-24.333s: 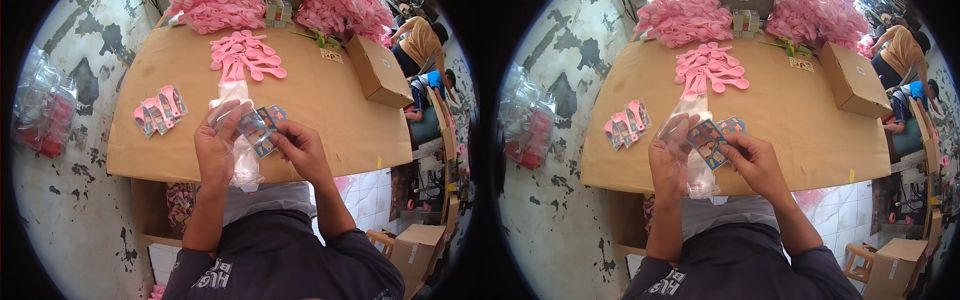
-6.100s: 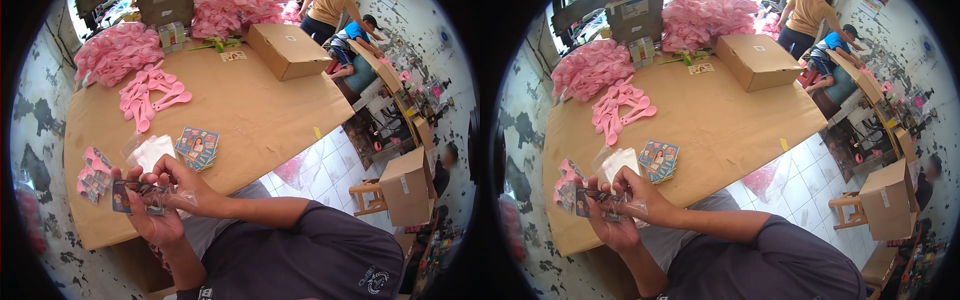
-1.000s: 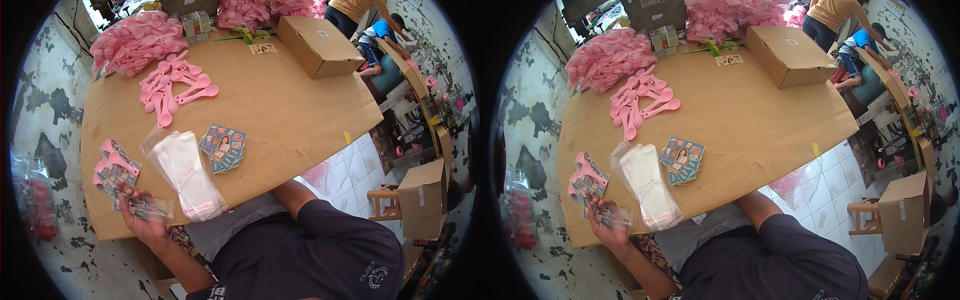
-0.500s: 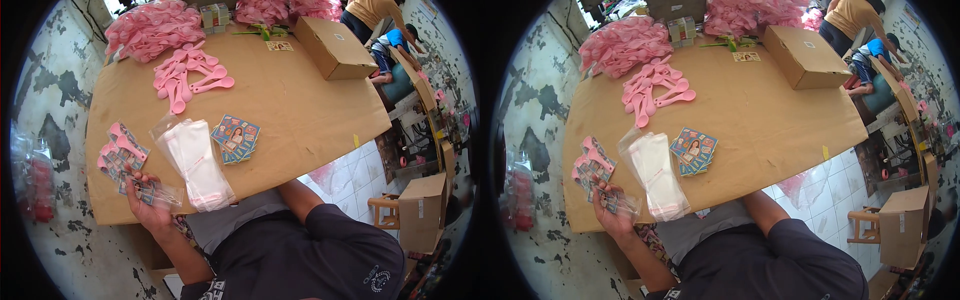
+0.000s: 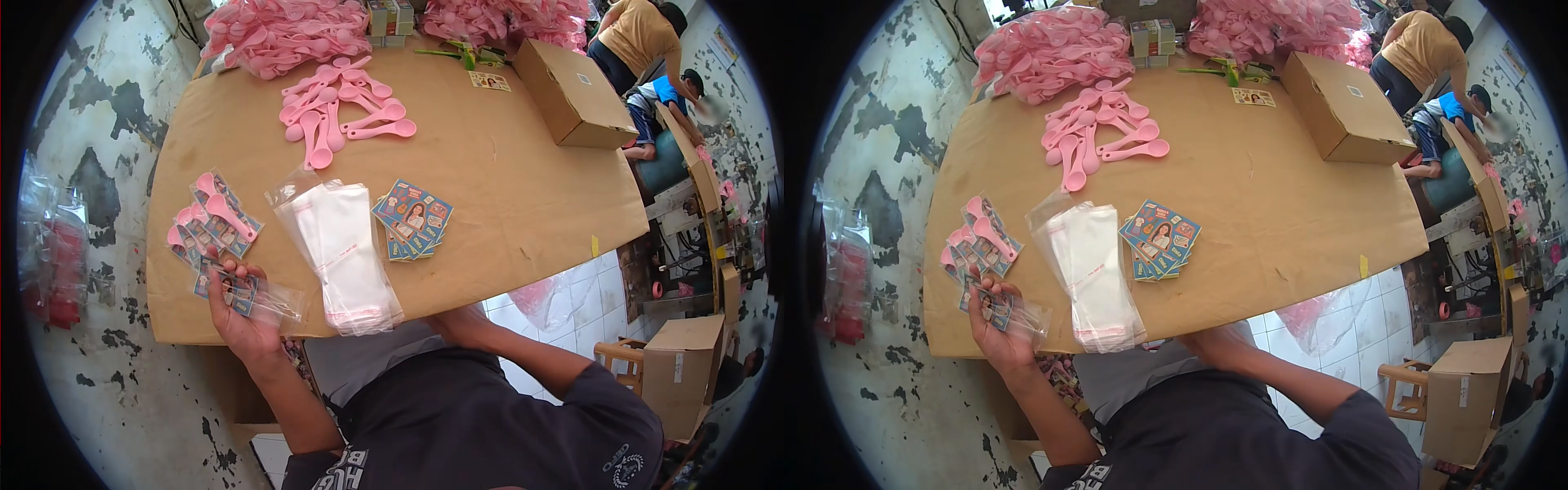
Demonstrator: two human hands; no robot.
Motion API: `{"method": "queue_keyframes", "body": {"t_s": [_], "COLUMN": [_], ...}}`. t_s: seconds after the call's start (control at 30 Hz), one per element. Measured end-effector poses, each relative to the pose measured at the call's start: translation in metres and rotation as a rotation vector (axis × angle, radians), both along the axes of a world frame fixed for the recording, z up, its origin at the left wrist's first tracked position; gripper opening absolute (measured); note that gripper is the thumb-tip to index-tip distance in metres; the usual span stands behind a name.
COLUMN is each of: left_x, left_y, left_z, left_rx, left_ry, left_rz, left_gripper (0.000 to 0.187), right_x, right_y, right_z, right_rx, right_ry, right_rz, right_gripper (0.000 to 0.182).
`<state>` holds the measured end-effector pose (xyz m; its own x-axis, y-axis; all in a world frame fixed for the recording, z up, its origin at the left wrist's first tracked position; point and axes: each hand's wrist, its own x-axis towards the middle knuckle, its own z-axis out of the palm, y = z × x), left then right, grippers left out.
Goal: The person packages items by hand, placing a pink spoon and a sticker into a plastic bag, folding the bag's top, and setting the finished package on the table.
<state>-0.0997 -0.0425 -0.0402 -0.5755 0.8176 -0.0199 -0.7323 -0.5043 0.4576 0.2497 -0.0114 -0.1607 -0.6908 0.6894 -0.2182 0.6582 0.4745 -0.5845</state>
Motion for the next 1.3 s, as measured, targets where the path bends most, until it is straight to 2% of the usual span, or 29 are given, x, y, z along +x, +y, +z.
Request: {"method": "queue_keyframes", "body": {"t_s": [0.03,0.1,0.17,0.23,0.3,0.33,0.4,0.43,0.47,0.53,0.73,0.77,0.83,0.93,1.03,1.17,1.27,1.3], "left_x": [0.0,0.0,0.002,0.005,0.009,0.013,0.02,0.024,0.027,0.033,0.032,0.032,0.034,0.036,0.04,0.042,0.036,0.033], "left_y": [0.001,0.003,0.004,0.005,0.005,0.004,0.001,0.0,-0.002,-0.008,-0.024,-0.025,-0.023,-0.016,-0.012,-0.015,-0.019,-0.02], "left_z": [-0.001,-0.001,0.0,0.002,0.005,0.006,0.008,0.007,0.008,0.013,0.018,0.016,0.014,0.008,0.006,0.004,-0.003,-0.004], "left_rx": [0.0,0.007,0.007,0.022,0.039,0.031,0.03,0.03,0.028,-0.002,-0.128,-0.13,-0.138,-0.112,-0.079,-0.054,-0.091,-0.091], "left_ry": [0.007,0.013,-0.002,0.001,0.007,0.008,0.021,0.043,0.065,0.091,0.166,0.158,0.154,0.154,0.153,0.131,0.125,0.121], "left_rz": [-0.006,-0.01,-0.016,-0.028,-0.035,-0.041,-0.037,-0.057,-0.076,-0.041,0.083,0.084,0.072,0.013,-0.032,-0.064,-0.035,-0.042], "left_gripper": [0.038,0.037,0.036,0.036,0.036,0.038,0.039,0.04,0.042,0.043,0.046,0.046,0.047,0.048,0.049,0.046,0.047,0.047], "right_x": [0.002,-0.005,0.009,-0.001,-0.012,-0.02,-0.047,-0.063,-0.079,-0.106,-0.141,-0.142,-0.14,-0.138,-0.134,-0.128,-0.117,-0.11], "right_y": [-0.007,-0.009,-0.005,0.027,0.06,0.083,0.131,0.158,0.188,0.227,0.26,0.259,0.257,0.255,0.249,0.247,0.237,0.228], "right_z": [0.03,0.1,0.133,0.193,0.241,0.243,0.238,0.228,0.205,0.179,0.134,0.135,0.14,0.144,0.147,0.154,0.173,0.185], "right_rx": [-0.303,-0.476,-0.55,-0.829,-0.7,-0.402,0.119,0.265,0.505,0.709,0.919,0.916,0.932,1.011,1.103,1.092,1.044,1.041], "right_ry": [-0.139,-0.277,0.044,0.076,0.248,0.298,0.414,0.391,0.456,0.266,0.201,0.199,0.118,0.051,0.044,0.069,0.15,0.255], "right_rz": [0.131,0.307,0.499,0.64,0.51,0.457,0.271,0.186,0.218,0.195,0.228,0.233,0.325,0.428,0.423,0.42,0.318,0.259], "right_gripper": [0.031,0.033,0.034,0.032,0.025,0.025,0.022,0.022,0.019,0.021,0.013,0.013,0.024,0.023,0.021,0.017,0.016,0.017]}}
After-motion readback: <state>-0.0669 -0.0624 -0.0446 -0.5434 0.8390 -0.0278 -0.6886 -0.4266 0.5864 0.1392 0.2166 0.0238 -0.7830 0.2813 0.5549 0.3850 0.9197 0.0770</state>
